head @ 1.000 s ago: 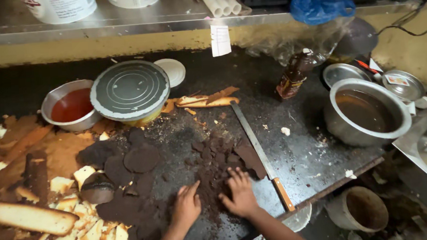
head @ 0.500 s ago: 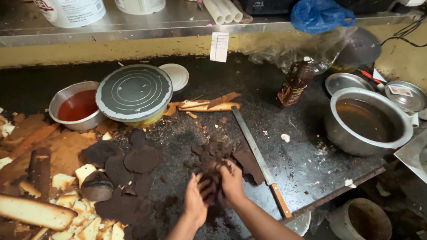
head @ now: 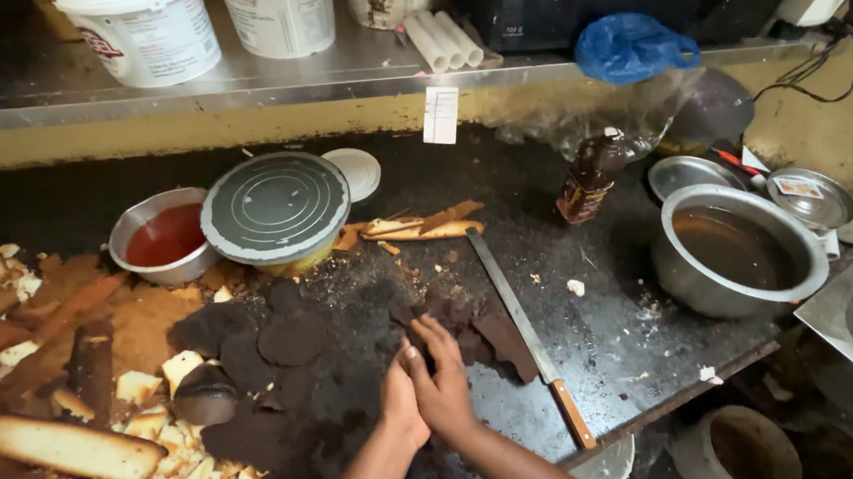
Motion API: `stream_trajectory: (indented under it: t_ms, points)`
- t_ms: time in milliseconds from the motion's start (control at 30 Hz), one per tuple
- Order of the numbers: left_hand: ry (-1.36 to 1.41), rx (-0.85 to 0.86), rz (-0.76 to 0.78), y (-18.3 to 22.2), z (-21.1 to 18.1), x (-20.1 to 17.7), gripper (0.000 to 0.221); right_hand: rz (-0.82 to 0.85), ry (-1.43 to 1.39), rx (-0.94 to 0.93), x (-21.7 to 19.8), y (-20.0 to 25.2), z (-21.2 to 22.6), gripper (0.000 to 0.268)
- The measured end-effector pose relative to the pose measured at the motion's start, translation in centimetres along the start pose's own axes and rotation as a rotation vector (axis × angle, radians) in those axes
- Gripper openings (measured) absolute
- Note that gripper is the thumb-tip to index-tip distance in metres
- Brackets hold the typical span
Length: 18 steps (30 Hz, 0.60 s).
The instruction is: The person crumbles pieces of dark, burnt bread by hand on a counter near a sink and various containers.
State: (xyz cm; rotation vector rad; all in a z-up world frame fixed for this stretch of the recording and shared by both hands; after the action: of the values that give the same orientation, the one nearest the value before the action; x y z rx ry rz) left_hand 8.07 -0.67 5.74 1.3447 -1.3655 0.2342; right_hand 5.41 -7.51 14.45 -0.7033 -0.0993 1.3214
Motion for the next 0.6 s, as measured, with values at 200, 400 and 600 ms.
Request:
stream_trajectory:
  t_ms: [200,400,600]
  points:
    - [0.033,0.126,0.136,-1.7,-3.2,1.0,0.044,0.020,-0.101,-0.033,1.0,-1.0,-0.8,0.039]
    - [-0.274,0.126,-0.075,-1.9,-0.4,0.3,0.046,-0.020,-0.162,0.039,0.7,-4.4,-1.9,0.042]
    - [0.178,0.113,0.293,-4.2,-2.9,1.2,0.051,0.116,-0.190,0.075,2.0,-1.8,-1.2,0.047]
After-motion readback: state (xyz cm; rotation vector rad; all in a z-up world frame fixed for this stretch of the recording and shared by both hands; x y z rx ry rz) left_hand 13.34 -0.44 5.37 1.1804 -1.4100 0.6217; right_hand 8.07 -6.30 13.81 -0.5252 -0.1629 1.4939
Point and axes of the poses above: each hand's wrist, its own y-axis away from the middle knuckle, its own x-axis out of the palm, z = x × y, the point moved 4 cm from there along -y, towards the middle knuckle, and after that the axes turned 7 degrees about -x, right-handed, at the moved point
